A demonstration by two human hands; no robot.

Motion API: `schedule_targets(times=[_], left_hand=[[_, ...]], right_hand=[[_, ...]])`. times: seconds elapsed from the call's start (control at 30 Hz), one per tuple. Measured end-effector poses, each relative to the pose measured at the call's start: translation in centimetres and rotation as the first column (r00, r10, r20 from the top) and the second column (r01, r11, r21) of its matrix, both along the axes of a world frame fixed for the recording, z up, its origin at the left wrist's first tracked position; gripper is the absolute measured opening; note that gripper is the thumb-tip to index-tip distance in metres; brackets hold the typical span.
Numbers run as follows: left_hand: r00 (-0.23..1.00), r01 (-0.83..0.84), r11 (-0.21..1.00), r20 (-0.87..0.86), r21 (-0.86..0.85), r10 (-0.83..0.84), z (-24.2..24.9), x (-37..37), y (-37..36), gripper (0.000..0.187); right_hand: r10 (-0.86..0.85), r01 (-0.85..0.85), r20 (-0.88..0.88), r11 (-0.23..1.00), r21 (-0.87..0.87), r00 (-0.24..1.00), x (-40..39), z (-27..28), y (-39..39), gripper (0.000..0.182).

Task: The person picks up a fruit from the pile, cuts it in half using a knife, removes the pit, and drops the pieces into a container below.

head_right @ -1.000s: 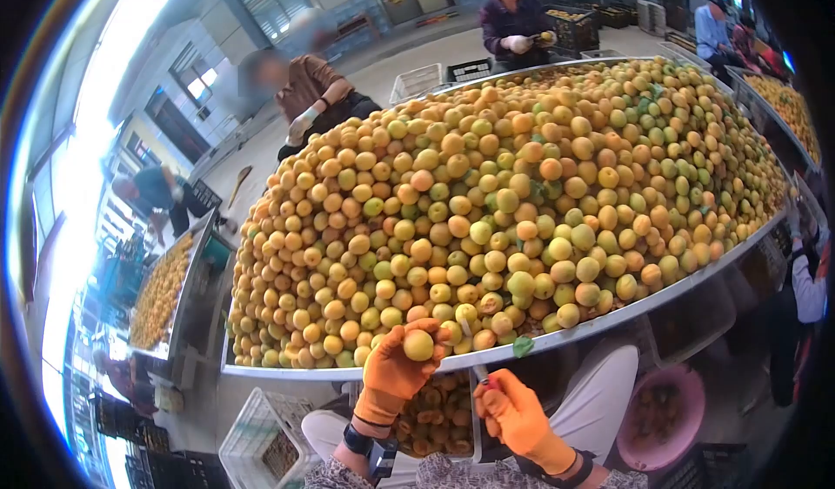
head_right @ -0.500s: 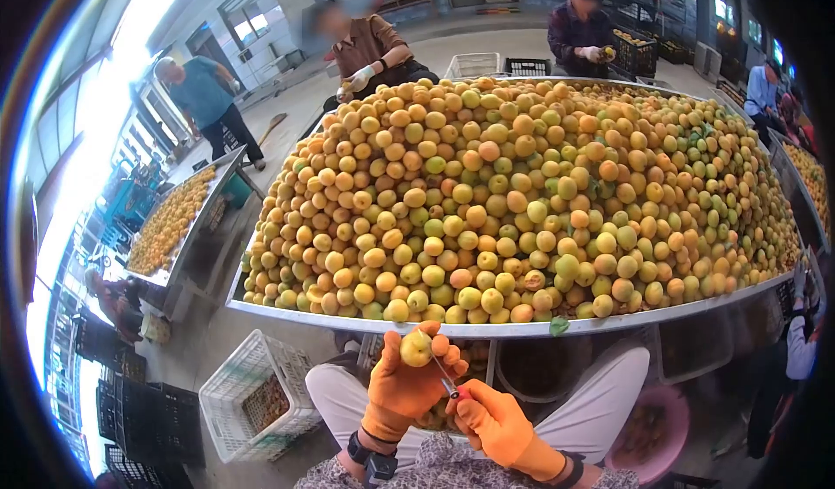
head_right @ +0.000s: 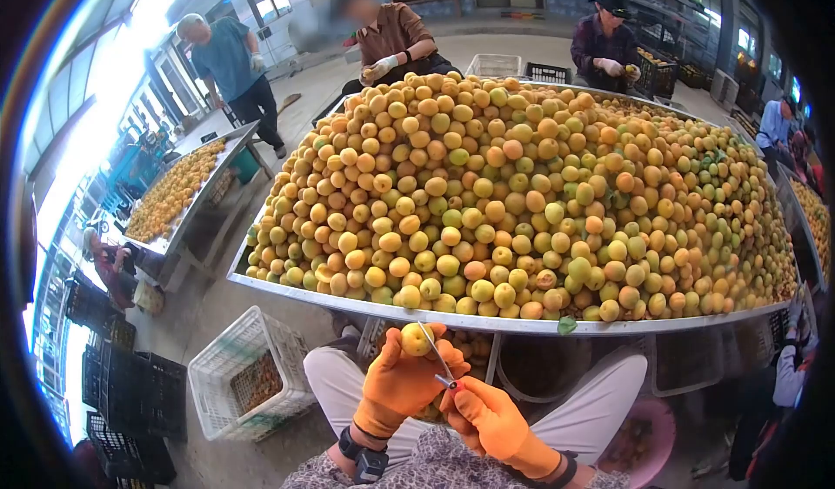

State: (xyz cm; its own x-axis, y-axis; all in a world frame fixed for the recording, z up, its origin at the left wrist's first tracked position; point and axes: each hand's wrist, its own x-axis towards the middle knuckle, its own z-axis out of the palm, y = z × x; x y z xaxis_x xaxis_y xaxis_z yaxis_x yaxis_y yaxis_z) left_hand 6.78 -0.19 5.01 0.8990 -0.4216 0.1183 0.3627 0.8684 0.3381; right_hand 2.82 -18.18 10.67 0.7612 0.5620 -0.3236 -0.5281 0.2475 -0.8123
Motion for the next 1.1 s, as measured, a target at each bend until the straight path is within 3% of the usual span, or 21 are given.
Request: schedule_targets(times=[0.37,0.43,0.53,0.57,0.6,0.63,0.67,0.73,0.77,0.83,0.9,1.1], left_hand=[[0.993,0.067,0.997,-0.090,-0.040,-0.070,-0.2,-0.6,-0.6,0.070],[0.994,0.045,0.994,-0.108,0.099,-0.034,0.3,-0.9,-0.6,0.070],[0.996,0.080,0.984,-0.055,0.161,-0.072,0.3,-1.3,-0.3,0.073],[0.996,0.073,0.985,-0.052,0.156,-0.066,0.7,-1.4,-0.2,0.073],[0.996,0.013,0.955,0.075,0.296,-0.037,1.5,-1.6,-0.1,0.076],[0.979,-0.067,0.905,0.202,0.420,-0.022,2.3,-1.8,0.0,0.080],[0.974,-0.060,0.868,0.217,0.493,-0.056,3.2,-1.8,0.4,0.084],[0.965,-0.077,0.845,0.251,0.530,-0.070,5.3,-2.3,0.5,0.086],[0.953,-0.088,0.813,0.285,0.575,-0.098,5.9,-2.3,0.6,0.088],[0.922,-0.125,0.815,0.369,0.566,-0.115,5.5,-1.9,0.9,0.084],[0.816,-0.243,0.760,0.551,0.603,-0.176,5.8,-1.5,1.1,0.079],[0.736,-0.325,0.717,0.641,0.617,-0.219,5.9,-1.0,1.6,0.075]], right_hand=[[0.024,-0.025,-0.010,0.999,-0.044,1.000,0.7,-0.8,0.6,0.033],[0.026,-0.027,-0.019,0.998,-0.063,0.999,0.7,-1.0,0.7,0.032],[0.009,0.002,0.092,0.993,-0.121,0.996,0.2,-1.9,0.6,0.035],[0.001,0.031,0.215,0.989,-0.146,0.977,-0.1,-2.7,0.5,0.036],[0.000,0.061,0.337,0.984,-0.169,0.941,-0.4,-3.4,0.3,0.037],[0.013,0.051,0.340,0.982,-0.180,0.940,-0.5,-4.4,0.0,0.037],[0.011,0.078,0.474,0.983,-0.167,0.880,-0.8,-5.5,-0.3,0.040],[0.077,0.078,0.680,0.978,-0.194,0.730,-0.2,-4.6,-0.7,0.052],[0.089,0.070,0.678,0.977,-0.203,0.729,0.0,-4.8,-0.7,0.052],[0.056,0.108,0.840,0.985,-0.135,0.540,0.2,-5.5,-0.9,0.058],[0.062,0.098,0.850,0.986,-0.133,0.524,0.3,-5.2,-0.8,0.057],[0.042,0.115,0.905,0.988,-0.100,0.422,0.9,-5.3,-0.7,0.050]])
